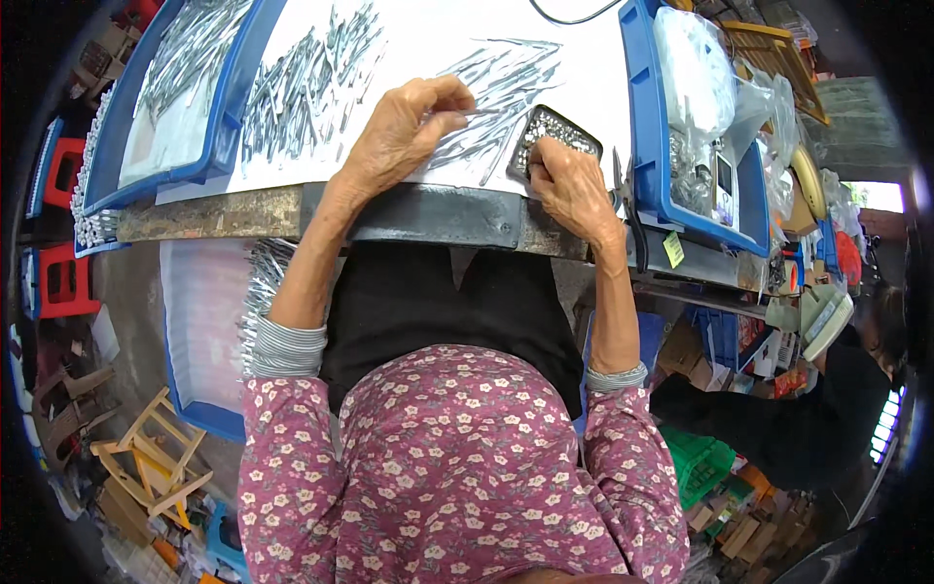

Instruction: Inserting small metal pins into a metal jig.

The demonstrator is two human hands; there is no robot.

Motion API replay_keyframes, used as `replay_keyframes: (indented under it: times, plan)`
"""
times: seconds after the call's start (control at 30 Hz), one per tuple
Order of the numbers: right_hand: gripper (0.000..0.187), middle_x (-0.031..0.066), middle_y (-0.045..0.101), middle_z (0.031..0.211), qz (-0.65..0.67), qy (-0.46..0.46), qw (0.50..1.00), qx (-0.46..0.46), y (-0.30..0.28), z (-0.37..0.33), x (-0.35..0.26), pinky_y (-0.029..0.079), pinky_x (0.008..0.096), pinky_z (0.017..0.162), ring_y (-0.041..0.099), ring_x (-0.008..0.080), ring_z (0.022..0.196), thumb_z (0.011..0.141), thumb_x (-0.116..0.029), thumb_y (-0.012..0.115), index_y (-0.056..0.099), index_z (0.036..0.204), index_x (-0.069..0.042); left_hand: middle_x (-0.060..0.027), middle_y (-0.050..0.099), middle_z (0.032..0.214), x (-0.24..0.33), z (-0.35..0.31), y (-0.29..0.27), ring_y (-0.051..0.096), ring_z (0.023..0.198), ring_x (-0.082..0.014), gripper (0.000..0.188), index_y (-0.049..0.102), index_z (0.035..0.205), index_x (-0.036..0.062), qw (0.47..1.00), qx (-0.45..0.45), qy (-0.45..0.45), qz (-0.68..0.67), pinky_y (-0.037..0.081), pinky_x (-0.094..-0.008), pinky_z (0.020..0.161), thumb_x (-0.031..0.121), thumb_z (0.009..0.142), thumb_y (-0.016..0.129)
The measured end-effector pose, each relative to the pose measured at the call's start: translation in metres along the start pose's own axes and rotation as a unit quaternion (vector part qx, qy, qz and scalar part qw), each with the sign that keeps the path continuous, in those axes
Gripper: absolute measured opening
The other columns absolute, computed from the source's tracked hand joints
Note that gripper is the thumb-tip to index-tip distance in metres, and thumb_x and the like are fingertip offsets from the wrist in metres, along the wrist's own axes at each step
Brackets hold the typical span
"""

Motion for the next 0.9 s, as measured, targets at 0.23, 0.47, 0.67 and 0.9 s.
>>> replay_keyframes:
  times: [0.23,0.47,0.67,0.9]
  plan:
    - [0.008,0.0177,0.052,0.061,0.026,0.0,0.998,0.061,-0.009,-0.006,0.002,0.041,0.0407,0.054,0.054,0.0349,0.057,0.077,-0.005,0.051,0.047,0.076,0.001,-0.0025,0.055,0.063,0.002,0.003,0.045,0.048,0.057,-0.0078,0.01,0.057,0.084,-0.0019,0.973,-0.007,-0.122,-0.195,0.041,-0.0236,0.053,0.006,0.078,0.054]
    - [0.009,0.0083,0.047,0.059,0.145,0.059,0.98,0.121,-0.013,-0.017,0.012,0.037,0.0273,0.048,0.045,0.0119,0.052,0.081,-0.007,0.053,0.049,0.079,0.001,-0.0006,0.054,0.067,0.0,0.004,0.079,0.046,0.056,-0.0046,0.015,0.053,0.095,-0.0028,0.955,-0.03,-0.179,-0.233,0.038,-0.0176,0.048,0.003,0.082,0.05]
    - [0.011,-0.0006,0.05,0.062,0.377,0.152,0.902,0.142,-0.015,-0.024,0.017,0.034,0.0216,0.047,0.04,0.0046,0.054,0.081,-0.008,0.056,0.053,0.078,0.002,-0.0043,0.053,0.061,0.006,0.008,0.091,0.048,0.053,-0.0081,0.021,0.052,0.094,-0.0048,0.93,0.0,-0.201,-0.307,0.039,-0.0222,0.047,0.0,0.076,0.042]
    - [0.007,-0.0043,0.049,0.065,0.437,0.175,0.864,0.177,-0.014,-0.028,0.02,0.031,0.0168,0.048,0.037,0.0011,0.056,0.081,-0.006,0.057,0.055,0.08,0.001,-0.0006,0.049,0.058,0.009,0.007,0.099,0.044,0.049,-0.0049,0.021,0.05,0.097,-0.0058,0.861,-0.019,-0.246,-0.444,0.034,-0.0166,0.041,-0.002,0.076,0.046]
Point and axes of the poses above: each hand's wrist, its own z-axis towards the middle knuckle, its own y-axis out of the palm, x = y × z, the point moved 7 cm from there along z, towards the middle knuckle
